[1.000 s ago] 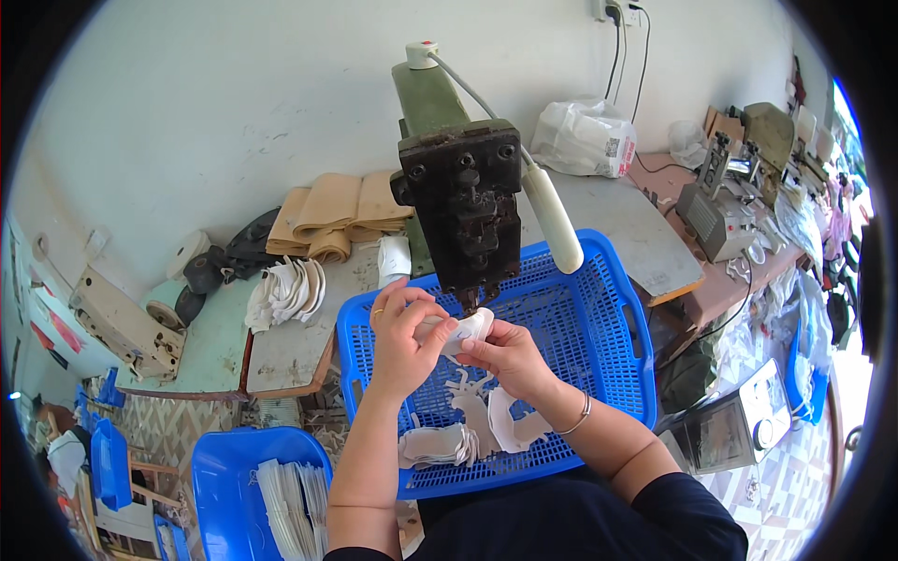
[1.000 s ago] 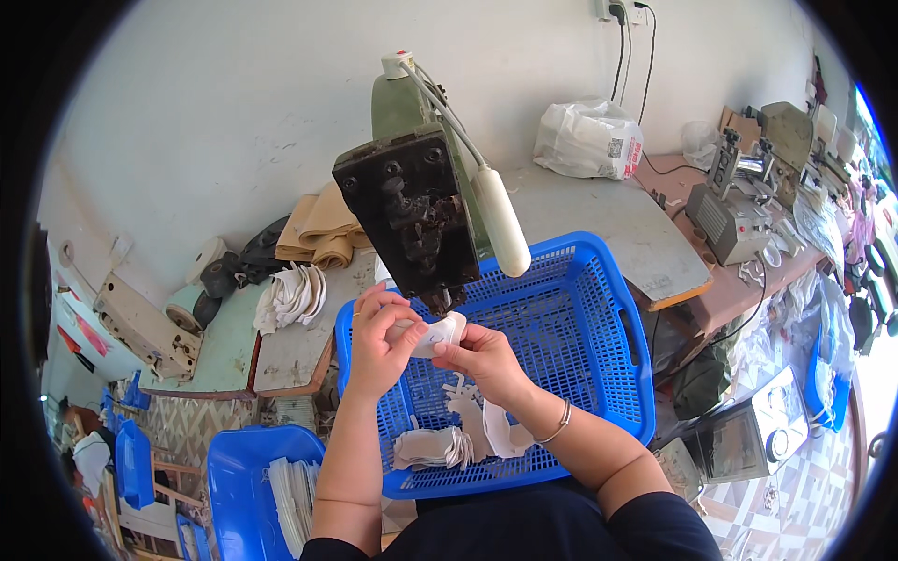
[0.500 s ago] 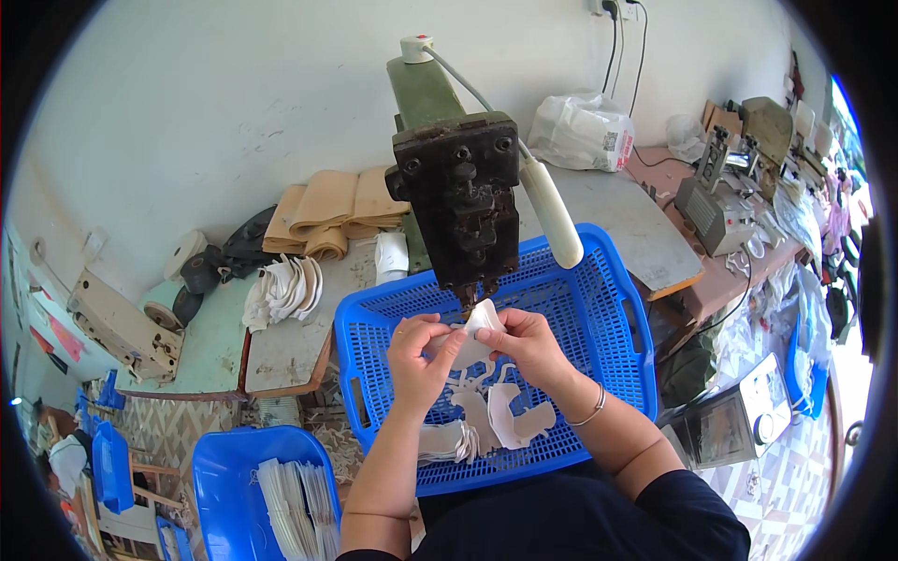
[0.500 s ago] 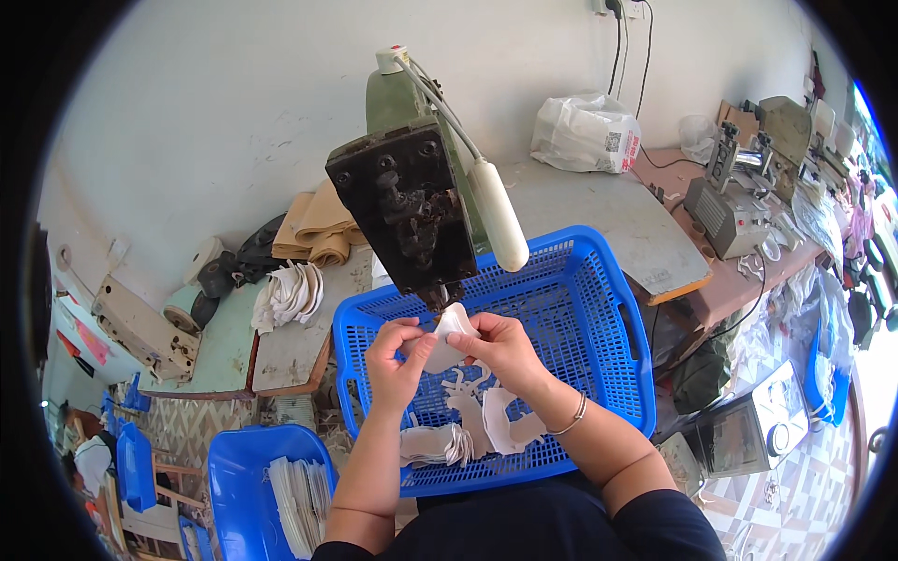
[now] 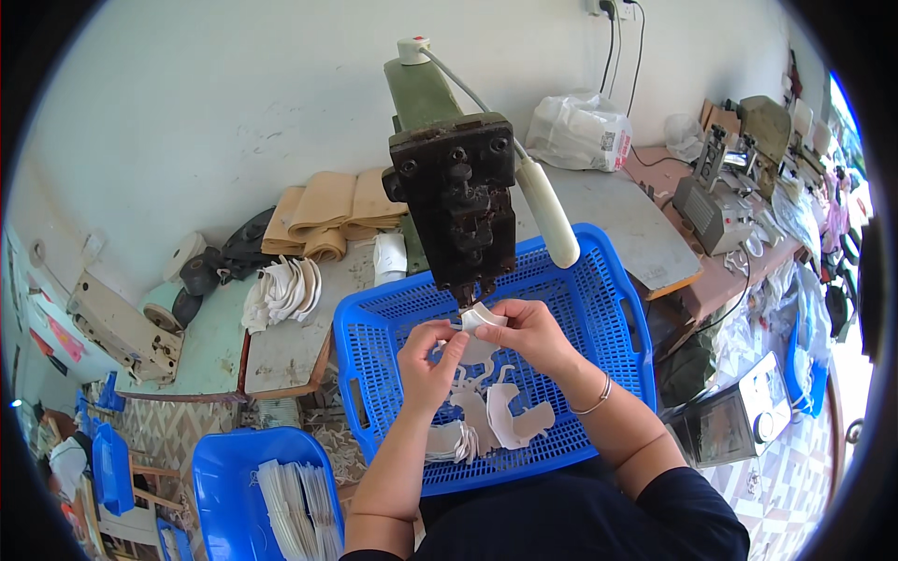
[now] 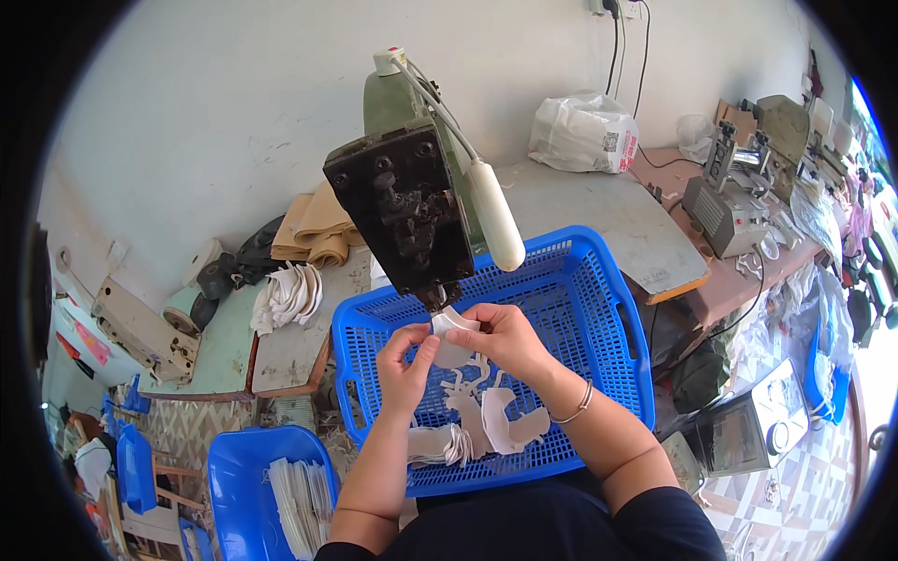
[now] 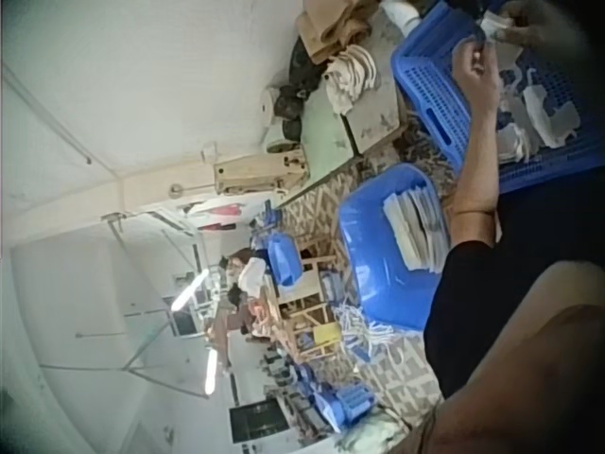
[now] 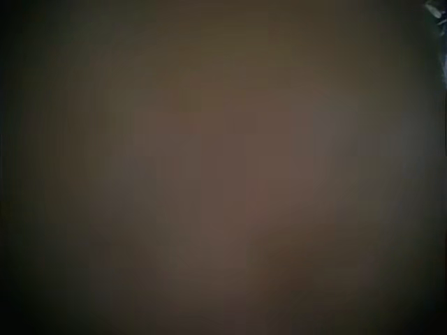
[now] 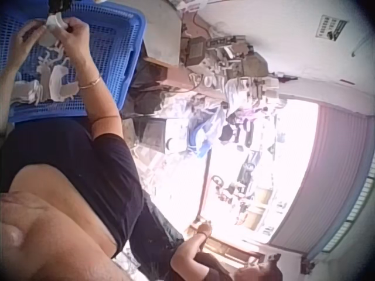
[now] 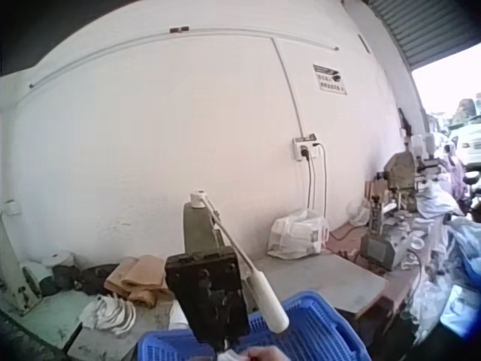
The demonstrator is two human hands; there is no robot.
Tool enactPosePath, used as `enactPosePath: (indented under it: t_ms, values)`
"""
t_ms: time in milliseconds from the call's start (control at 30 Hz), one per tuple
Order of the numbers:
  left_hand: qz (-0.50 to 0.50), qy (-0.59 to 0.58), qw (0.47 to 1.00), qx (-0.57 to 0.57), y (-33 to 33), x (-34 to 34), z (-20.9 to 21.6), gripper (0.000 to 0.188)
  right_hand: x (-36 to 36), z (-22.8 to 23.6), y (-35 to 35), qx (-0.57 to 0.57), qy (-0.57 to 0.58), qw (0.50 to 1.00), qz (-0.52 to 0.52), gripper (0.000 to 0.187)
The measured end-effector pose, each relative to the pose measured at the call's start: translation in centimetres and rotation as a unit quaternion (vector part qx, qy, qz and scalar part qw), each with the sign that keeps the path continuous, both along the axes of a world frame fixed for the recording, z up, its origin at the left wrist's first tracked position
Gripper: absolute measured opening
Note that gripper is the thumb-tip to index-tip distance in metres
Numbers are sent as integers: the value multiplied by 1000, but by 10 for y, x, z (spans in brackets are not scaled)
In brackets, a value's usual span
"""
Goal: The person repeatedly places white fabric pieces under a manual press to punch out shapes, collecting the finished pieces in a blue basket. After processing a batch, the person carries the basket across the workshop and places it on a table.
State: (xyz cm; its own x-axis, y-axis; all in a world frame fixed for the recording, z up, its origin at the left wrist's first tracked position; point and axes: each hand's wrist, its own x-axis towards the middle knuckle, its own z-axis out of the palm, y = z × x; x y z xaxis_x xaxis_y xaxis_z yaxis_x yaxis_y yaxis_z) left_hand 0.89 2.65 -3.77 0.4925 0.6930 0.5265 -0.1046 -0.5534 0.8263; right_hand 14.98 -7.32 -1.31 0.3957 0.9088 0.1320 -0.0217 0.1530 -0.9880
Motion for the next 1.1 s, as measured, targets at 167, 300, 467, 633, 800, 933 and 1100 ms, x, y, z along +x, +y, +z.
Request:
enactPosePath:
  t_ms: [167,300,467,633,800,933,1100]
  values:
    - [-29,0,999,-37,1,9,7,17,5,7,-1,-3,-23,1000,5,20]
    - [-19,-25,999,-25,-4,14,3,17,2,2,-5,-6,38,999,12,23]
    - [-10,-50,998,-31,-13,19,3,14,3,-12,-17,-2,118,992,31,23]
    - [-4,-62,996,-68,-17,25,-3,14,17,-14,-17,14,93,996,-9,19]
    - [-13,-58,991,-124,-23,27,0,14,24,-7,-14,22,99,995,-20,20]
    - [-4,-87,984,-154,-21,27,-6,15,21,-2,-12,4,80,997,-19,20]
    - [-14,-115,969,-220,-19,19,-5,13,11,-3,-8,6,69,997,-23,20]
